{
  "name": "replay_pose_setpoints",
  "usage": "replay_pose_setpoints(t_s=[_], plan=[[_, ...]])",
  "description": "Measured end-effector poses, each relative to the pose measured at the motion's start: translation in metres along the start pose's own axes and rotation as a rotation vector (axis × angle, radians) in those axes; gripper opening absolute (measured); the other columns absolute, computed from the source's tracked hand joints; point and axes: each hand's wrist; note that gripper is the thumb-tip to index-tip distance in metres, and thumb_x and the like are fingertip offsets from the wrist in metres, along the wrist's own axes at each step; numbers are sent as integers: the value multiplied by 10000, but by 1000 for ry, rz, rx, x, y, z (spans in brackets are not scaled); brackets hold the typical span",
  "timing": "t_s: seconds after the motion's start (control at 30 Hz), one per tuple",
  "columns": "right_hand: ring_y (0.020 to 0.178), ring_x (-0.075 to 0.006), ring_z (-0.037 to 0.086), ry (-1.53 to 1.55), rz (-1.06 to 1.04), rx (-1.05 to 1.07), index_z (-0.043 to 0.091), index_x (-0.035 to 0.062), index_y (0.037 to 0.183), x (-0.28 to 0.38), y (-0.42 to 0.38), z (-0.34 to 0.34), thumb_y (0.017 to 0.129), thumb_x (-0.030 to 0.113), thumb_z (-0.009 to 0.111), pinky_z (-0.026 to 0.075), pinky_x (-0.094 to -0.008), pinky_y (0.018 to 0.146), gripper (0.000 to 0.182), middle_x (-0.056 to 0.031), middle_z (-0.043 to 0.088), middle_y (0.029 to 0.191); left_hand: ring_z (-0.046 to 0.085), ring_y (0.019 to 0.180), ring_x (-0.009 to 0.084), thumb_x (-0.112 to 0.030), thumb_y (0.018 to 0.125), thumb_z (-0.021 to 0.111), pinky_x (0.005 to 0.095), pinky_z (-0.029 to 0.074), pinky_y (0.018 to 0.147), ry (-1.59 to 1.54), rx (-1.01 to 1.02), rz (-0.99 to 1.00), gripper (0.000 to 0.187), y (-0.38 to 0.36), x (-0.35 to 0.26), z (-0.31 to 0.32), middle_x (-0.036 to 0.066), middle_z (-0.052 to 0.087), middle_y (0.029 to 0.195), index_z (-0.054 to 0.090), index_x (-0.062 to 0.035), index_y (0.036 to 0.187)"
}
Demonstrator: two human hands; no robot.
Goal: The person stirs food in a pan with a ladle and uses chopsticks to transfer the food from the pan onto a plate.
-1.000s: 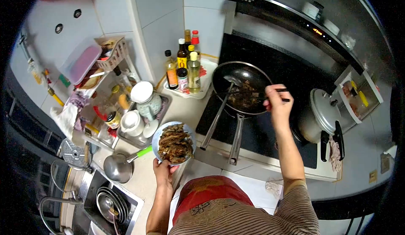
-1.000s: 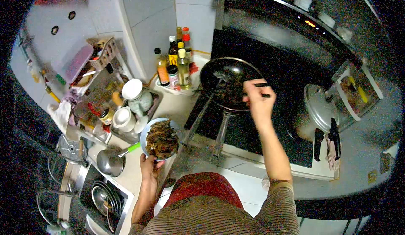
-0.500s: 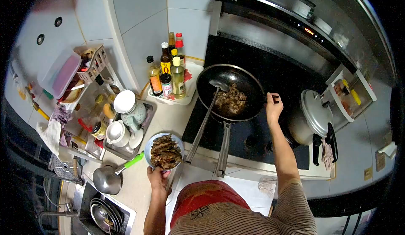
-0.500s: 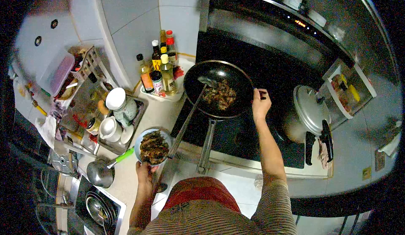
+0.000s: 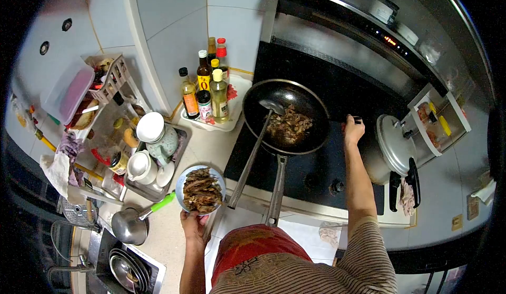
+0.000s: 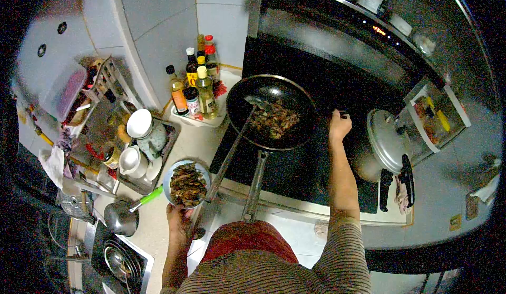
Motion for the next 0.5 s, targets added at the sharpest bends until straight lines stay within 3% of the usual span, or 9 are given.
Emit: replay_pose_setpoints(t_s=[0.03, 0.13, 0.23, 0.27, 0.33, 0.37, 0.47, 0.5], plan=[[587, -261, 555, 43, 38, 34, 578, -21, 774, -1, 1, -3, 761, 258, 608, 428, -374, 591, 281, -127, 592, 632, 633, 735, 263, 87, 773, 425, 279, 582, 531, -5, -30, 0, 465, -5, -3, 7, 178, 530, 1072, 333, -9, 1218], [451, -126, 492, 62, -57, 49, 567, 0, 738, 16, -7, -12, 814, 189, 609, 381, -278, 424, 208, -60, 557, 578, 630, 770, 267, 82, 791, 429, 285, 586, 561, 36, -69, -21, 465, -7, -7, 10, 180, 512, 1106, 317, -11, 1233], [444, -111, 459, 236, -3, 122, 571, 5, 765, 48, -24, -18, 832, 201, 606, 373, -269, 419, 209, -43, 538, 575, 629, 784, 267, 74, 807, 434, 291, 589, 579, 75, -80, -37, 456, -6, -7, 9, 180, 507, 1120, 310, -10, 1238], [455, -106, 449, 227, -71, 86, 577, 4, 770, 43, -26, -11, 824, 199, 619, 373, -258, 422, 207, -37, 540, 597, 629, 786, 267, 71, 812, 435, 292, 589, 583, 83, -83, -39, 452, -6, -8, 10, 180, 506, 1121, 308, -10, 1238], [490, -112, 488, 192, -71, 146, 588, -2, 788, 50, -35, -5, 815, 200, 629, 401, -261, 440, 207, -46, 563, 635, 629, 790, 269, 69, 817, 437, 289, 588, 580, 91, -75, -42, 447, -7, -9, 11, 179, 506, 1125, 308, -10, 1238], [534, -132, 495, 166, 23, 160, 606, 30, 798, 55, -41, -3, 809, 211, 623, 402, -285, 512, 182, -49, 562, 622, 629, 793, 271, 68, 819, 437, 287, 588, 579, 94, -72, -43, 445, -7, -10, 11, 179, 505, 1127, 309, -11, 1237], [572, -177, 567, 125, 141, 150, 608, 6, 779, 55, -41, 4, 799, 208, 623, 436, -317, 538, 203, -87, 597, 635, 628, 798, 276, 65, 818, 442, 289, 587, 583, 97, -46, -32, 443, -6, -9, 7, 177, 504, 1130, 313, -14, 1234], [578, -194, 570, 72, 102, 134, 609, 4, 775, 46, -35, 8, 792, 212, 626, 440, -326, 550, 210, -96, 603, 638, 627, 803, 274, 65, 817, 445, 292, 587, 586, 98, -43, -31, 441, -6, -8, 6, 175, 506, 1128, 315, -12, 1232]])
Point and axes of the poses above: each hand's wrist, its own y-axis towards the middle knuckle, its own z-axis out of the palm, x = y × z
